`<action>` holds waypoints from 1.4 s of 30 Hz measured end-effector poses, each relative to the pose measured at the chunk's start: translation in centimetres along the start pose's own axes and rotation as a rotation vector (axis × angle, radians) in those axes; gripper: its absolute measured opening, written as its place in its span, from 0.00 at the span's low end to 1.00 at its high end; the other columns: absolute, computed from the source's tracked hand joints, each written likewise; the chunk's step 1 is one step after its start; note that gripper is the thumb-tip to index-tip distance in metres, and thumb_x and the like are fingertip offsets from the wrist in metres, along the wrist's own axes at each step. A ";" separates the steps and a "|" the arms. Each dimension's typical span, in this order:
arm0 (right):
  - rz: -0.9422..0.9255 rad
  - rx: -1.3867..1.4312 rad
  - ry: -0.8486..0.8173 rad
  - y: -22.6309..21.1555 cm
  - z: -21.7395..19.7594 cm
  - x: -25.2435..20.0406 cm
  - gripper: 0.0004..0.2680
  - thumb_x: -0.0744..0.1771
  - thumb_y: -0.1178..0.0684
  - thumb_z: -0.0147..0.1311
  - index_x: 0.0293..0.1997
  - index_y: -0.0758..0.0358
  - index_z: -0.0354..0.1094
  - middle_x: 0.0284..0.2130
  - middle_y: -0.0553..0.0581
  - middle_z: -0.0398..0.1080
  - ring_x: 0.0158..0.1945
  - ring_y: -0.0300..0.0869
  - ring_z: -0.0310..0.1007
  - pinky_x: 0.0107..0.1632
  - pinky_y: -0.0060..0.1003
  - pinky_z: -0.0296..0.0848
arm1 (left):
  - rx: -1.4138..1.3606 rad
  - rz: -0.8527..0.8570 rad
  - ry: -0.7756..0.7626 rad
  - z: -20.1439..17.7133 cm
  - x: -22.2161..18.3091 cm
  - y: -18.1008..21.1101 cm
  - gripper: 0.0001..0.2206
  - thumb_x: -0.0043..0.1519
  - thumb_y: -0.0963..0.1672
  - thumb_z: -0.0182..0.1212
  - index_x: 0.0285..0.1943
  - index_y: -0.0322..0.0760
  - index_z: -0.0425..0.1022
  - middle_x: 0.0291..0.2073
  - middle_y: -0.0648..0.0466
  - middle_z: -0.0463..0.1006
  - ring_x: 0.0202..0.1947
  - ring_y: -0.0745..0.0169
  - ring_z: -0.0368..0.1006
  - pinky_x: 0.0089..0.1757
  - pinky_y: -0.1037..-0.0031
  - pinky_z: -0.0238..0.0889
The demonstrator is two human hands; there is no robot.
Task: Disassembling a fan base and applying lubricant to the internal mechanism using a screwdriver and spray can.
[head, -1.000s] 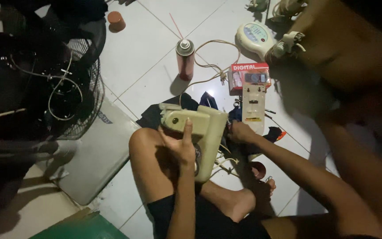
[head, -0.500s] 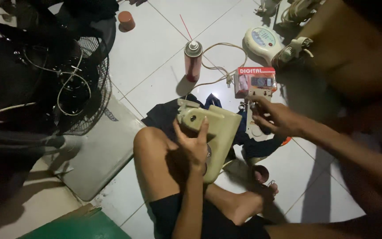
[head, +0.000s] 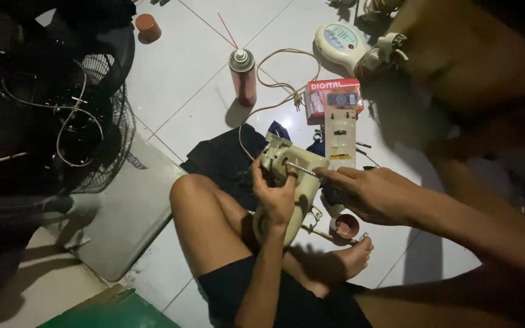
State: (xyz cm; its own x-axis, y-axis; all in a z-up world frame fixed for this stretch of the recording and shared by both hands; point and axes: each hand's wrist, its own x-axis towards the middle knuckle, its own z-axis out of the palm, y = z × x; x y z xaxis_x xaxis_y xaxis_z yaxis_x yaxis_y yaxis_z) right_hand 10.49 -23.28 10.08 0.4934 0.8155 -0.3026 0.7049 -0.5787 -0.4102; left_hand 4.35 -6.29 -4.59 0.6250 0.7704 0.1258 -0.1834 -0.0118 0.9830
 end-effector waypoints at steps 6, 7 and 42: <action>0.061 -0.057 -0.015 0.5 1.4 0.1 0.25 0.65 0.52 0.47 0.73 0.42 0.51 0.36 0.53 0.73 0.33 0.59 0.80 0.36 0.58 0.80 | 0.082 -0.001 -0.010 -0.3 -0.2 0.1 0.29 0.43 0.35 0.75 0.57 0.35 0.75 0.41 0.43 0.79 0.46 0.52 0.78 0.49 0.61 0.70; 0.049 -0.134 -0.008 0.4 1.5 0.2 0.26 0.65 0.53 0.46 0.74 0.43 0.49 0.36 0.52 0.72 0.32 0.58 0.80 0.34 0.57 0.79 | 0.074 0.012 -0.005 -0.3 -0.1 0.1 0.28 0.44 0.35 0.75 0.57 0.34 0.75 0.42 0.42 0.79 0.46 0.51 0.78 0.50 0.60 0.70; 0.322 0.295 0.180 -0.4 1.3 1.4 0.13 0.68 0.44 0.49 0.56 0.53 0.55 0.35 0.61 0.81 0.37 0.65 0.80 0.43 0.60 0.75 | 0.116 0.074 0.077 -0.1 0.0 -3.0 0.31 0.47 0.37 0.75 0.59 0.37 0.65 0.51 0.39 0.76 0.50 0.42 0.76 0.51 0.59 0.69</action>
State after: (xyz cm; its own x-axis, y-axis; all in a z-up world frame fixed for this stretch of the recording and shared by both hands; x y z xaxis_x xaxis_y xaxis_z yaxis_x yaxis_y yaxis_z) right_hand 10.23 -21.92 8.73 0.7620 0.5676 -0.3117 0.3394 -0.7600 -0.5542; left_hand 4.84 -6.16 -7.55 0.5517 0.8115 0.1925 -0.1352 -0.1407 0.9808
